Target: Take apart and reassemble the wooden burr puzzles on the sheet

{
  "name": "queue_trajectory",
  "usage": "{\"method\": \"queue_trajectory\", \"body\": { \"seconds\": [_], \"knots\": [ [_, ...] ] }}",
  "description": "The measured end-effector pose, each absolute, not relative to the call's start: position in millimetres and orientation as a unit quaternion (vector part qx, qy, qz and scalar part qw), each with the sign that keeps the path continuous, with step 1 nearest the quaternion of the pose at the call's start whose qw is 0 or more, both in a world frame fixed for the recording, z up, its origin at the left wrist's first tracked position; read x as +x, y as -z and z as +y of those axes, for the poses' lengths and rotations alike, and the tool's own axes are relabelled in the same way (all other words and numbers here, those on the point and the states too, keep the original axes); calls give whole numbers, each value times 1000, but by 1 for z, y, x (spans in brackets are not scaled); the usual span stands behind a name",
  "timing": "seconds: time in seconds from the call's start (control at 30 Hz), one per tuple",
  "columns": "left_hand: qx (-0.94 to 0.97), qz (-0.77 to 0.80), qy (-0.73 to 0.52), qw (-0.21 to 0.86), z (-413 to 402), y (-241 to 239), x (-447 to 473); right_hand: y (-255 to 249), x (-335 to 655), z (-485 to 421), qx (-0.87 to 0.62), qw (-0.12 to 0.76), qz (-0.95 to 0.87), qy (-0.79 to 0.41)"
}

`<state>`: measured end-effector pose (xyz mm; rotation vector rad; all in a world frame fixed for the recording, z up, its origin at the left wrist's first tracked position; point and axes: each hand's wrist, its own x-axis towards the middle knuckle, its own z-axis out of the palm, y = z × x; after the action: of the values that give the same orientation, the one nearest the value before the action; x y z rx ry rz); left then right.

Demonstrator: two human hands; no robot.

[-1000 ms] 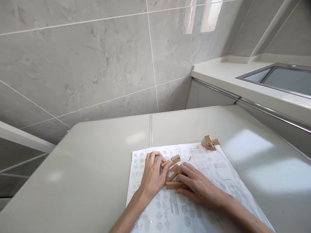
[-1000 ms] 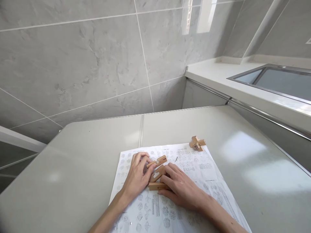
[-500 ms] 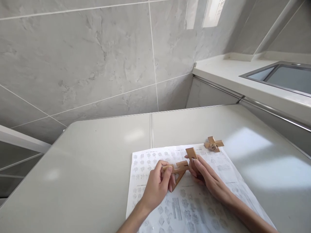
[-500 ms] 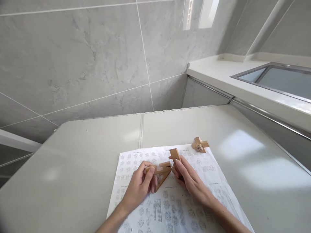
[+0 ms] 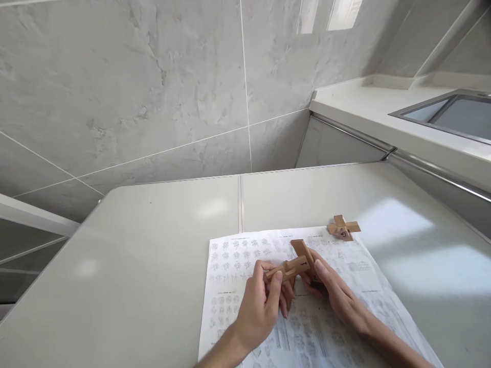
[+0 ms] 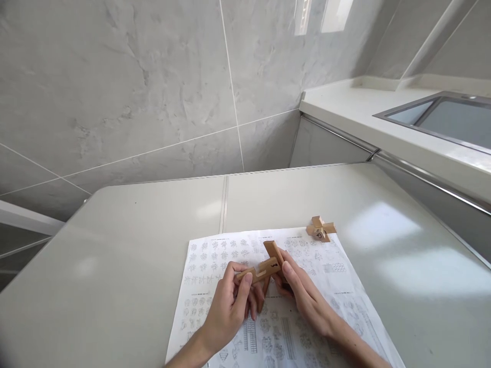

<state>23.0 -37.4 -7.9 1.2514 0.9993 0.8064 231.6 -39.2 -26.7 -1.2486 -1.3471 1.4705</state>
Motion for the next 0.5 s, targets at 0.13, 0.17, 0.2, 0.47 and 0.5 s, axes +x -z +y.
{"method": "queue_trajectory", "body": {
  "seconds": [0.13, 0.17, 0.2, 0.47, 0.5],
  "knots": [
    [543, 435, -359, 622, -37, 8, 23, 31, 233, -41, -499, 380, -572, -529],
    [543, 435, -359, 622, -36, 8, 23, 33, 233, -42, -502, 379, -588, -508],
    [544, 435, -358, 622, -36, 7, 23, 35, 233, -42, -505, 378, -605, -485],
    [555, 435, -354, 614, -37, 5, 23, 48, 227, -43, -531, 368, -667, -370],
    [556, 435, -353, 614, -37, 5, 22, 47, 226, -43, -534, 367, -667, -368]
  ]
}}
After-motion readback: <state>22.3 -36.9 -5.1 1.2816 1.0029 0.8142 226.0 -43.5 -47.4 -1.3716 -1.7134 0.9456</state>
